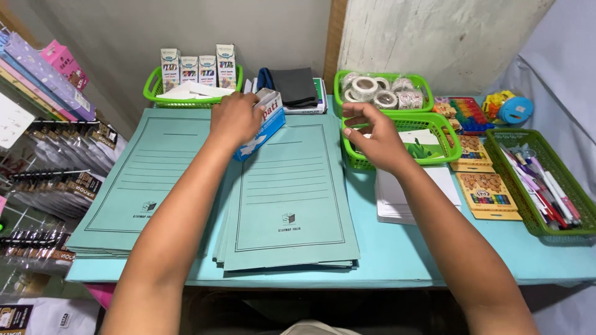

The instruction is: Fold a stack of small white paper envelopes and organize them on a table.

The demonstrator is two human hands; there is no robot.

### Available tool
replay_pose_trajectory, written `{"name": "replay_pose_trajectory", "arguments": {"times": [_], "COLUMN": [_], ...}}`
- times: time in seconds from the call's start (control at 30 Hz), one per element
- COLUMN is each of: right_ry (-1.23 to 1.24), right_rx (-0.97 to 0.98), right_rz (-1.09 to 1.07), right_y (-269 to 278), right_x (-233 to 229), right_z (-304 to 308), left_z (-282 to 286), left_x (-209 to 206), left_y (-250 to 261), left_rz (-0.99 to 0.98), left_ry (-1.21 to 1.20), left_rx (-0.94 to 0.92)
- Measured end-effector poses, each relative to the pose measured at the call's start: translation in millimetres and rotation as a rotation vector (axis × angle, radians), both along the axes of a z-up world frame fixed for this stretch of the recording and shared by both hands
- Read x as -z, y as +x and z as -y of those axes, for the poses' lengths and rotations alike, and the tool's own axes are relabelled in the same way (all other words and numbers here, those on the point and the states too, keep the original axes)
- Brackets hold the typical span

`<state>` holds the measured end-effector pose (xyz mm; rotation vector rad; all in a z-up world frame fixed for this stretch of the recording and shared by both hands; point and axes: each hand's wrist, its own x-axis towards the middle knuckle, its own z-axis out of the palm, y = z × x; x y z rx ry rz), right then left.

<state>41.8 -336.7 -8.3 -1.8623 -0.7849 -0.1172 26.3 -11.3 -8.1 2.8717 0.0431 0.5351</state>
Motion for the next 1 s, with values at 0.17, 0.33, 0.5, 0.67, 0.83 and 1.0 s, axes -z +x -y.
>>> {"name": "replay_pose_trajectory", "arguments": {"times": [0.17, 0.33, 0.5, 0.67, 0.83, 1.0], "right_ry": [0.069, 0.153, 0.230, 0.202, 0.174, 0.159], "right_rx": [0.003, 0.010, 0.054, 0.122, 0.215, 0.266], "right_rz": [-0.034, -0.031, 0.008, 0.123, 0.173, 0.206], "right_y": [-13.9, -29.6, -55.7, -64.5, -60.8, -59.3], "right_x": [11.3, 22.1, 35.5, 40.6, 41.2, 40.1], "right_z": [19.0, 34.3, 31.6, 35.5, 44.8, 46.4], "left_z": [-11.5, -12.5, -14.9, -17.2, 18.6, 28.4], "left_x": [-0.3, -4.7, 2.8, 9.1, -11.0, 0.3], "left_y": [28.4, 42.5, 39.0, 41.8, 5.4, 3.7], "left_rz": [0.050, 0.088, 0.010, -0.073, -0.349, -0.079], "left_ry": [-0.101, -0.264, -0.434, -0.371, -0.132, 0.144], "left_rx": [-0.082, -0.142, -0.165, -0.189, -0.118, 0.114]}}
